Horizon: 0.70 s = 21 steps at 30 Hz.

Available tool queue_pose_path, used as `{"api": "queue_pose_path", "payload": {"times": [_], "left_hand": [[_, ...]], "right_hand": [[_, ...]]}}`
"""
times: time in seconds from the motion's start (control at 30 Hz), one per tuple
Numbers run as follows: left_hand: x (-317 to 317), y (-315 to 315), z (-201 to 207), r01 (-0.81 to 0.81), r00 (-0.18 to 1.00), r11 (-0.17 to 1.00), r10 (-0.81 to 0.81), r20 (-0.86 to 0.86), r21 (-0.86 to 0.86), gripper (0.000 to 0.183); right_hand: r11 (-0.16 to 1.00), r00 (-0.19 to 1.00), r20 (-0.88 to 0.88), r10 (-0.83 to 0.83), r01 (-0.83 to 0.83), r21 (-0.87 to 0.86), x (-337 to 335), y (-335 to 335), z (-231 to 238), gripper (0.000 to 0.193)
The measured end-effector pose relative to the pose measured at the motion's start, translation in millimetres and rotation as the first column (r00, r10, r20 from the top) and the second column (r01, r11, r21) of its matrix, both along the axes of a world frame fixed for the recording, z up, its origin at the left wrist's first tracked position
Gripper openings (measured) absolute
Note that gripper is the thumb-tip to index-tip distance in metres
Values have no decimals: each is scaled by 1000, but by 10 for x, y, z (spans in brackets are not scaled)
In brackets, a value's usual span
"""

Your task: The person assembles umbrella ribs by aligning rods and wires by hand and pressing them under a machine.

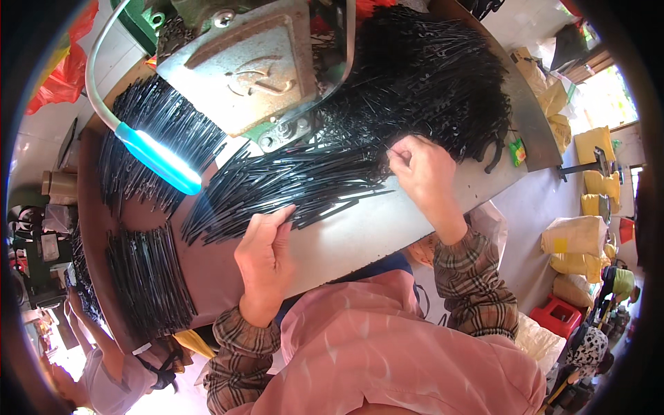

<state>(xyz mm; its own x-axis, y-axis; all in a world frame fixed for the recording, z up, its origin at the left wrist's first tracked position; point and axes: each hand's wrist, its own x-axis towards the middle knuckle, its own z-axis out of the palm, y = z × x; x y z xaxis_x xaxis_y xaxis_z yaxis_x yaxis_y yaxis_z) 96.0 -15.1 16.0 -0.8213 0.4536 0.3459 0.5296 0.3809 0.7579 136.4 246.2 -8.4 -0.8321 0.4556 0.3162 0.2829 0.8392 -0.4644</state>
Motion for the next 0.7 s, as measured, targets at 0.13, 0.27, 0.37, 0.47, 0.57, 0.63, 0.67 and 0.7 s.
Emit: {"api": "queue_pose_path", "payload": {"times": [0.13,0.27,0.37,0.47,0.57,0.63,0.67,0.7], "left_hand": [[-52,-86,83,-43,997,999,45,60,-29,20],[-139,-41,117,-12,996,999,7,89,53,20],[-211,146,163,16,997,992,-25,71,126,18],[-339,406,166,41,995,988,-27,-96,152,14],[-418,524,70,20,960,954,-102,262,298,15],[-453,526,20,-85,826,880,-200,528,466,11],[-481,489,-11,-95,830,882,-186,526,462,11],[-521,450,-37,-99,833,897,-162,528,431,11]], "right_hand": [[997,998,39,40,-42,58,20,114,203,6],[975,986,101,133,-148,167,89,167,529,6],[961,986,85,143,-159,226,140,49,805,3],[940,939,-59,340,-339,27,100,-231,810,5],[892,875,-195,443,-453,-8,-45,-479,690,4],[882,857,-224,464,-471,20,-129,-536,583,4],[860,844,-214,493,-509,-26,-174,-557,533,5],[839,831,-203,518,-540,-73,-222,-576,482,6]]}}
